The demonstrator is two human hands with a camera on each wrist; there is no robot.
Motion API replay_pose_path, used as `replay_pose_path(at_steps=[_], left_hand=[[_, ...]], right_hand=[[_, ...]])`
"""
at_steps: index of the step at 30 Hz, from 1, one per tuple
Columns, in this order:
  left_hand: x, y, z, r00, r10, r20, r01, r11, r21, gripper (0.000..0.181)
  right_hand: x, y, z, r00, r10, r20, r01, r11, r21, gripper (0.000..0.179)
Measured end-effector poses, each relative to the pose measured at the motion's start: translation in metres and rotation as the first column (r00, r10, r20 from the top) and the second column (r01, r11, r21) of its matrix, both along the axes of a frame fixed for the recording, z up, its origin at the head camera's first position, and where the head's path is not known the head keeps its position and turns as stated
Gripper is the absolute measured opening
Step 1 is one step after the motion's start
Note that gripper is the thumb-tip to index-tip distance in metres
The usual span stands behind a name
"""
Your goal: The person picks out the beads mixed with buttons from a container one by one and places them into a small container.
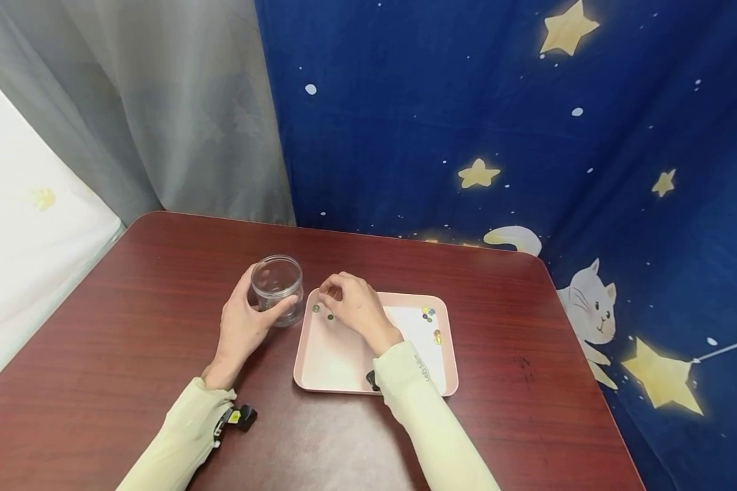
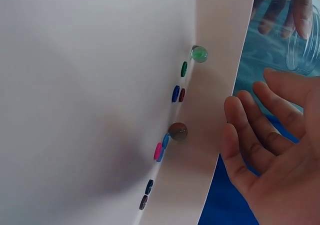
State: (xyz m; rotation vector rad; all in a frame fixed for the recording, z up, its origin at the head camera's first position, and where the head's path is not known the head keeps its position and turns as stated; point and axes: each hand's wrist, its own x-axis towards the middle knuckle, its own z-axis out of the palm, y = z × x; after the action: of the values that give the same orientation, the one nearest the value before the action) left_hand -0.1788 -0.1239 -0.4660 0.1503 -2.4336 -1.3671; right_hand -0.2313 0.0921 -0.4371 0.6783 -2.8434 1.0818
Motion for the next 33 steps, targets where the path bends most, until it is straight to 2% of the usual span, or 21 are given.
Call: replay_pose_path(at_steps=[11, 21, 33], left_hand=[[-0.0008, 0.0001, -0.0004, 1.0, 0.0, -0.007, 0.0, 1.0, 0.0, 0.092], [0.0, 0.0003, -0.0008, 1.0, 0.005, -0.003, -0.005, 1.0, -0.003, 0.092], [-0.0005, 0.0002, -0.0004, 1.0, -0.003, -0.009, 0.003, 1.0, 0.0, 0.091]], right_hand=[[0.001, 0.0001, -0.0005, 0.997, -0.007, 0.081, 0.007, 1.0, 0.005, 0.009], [0.0003, 0.0011, -0.0021, 0.994, 0.005, 0.105, -0.006, 1.0, 0.007, 0.01], [-0.0015, 0.0006, -0.0036, 0.996, 0.002, 0.086, -0.009, 0.996, 0.088, 0.015]])
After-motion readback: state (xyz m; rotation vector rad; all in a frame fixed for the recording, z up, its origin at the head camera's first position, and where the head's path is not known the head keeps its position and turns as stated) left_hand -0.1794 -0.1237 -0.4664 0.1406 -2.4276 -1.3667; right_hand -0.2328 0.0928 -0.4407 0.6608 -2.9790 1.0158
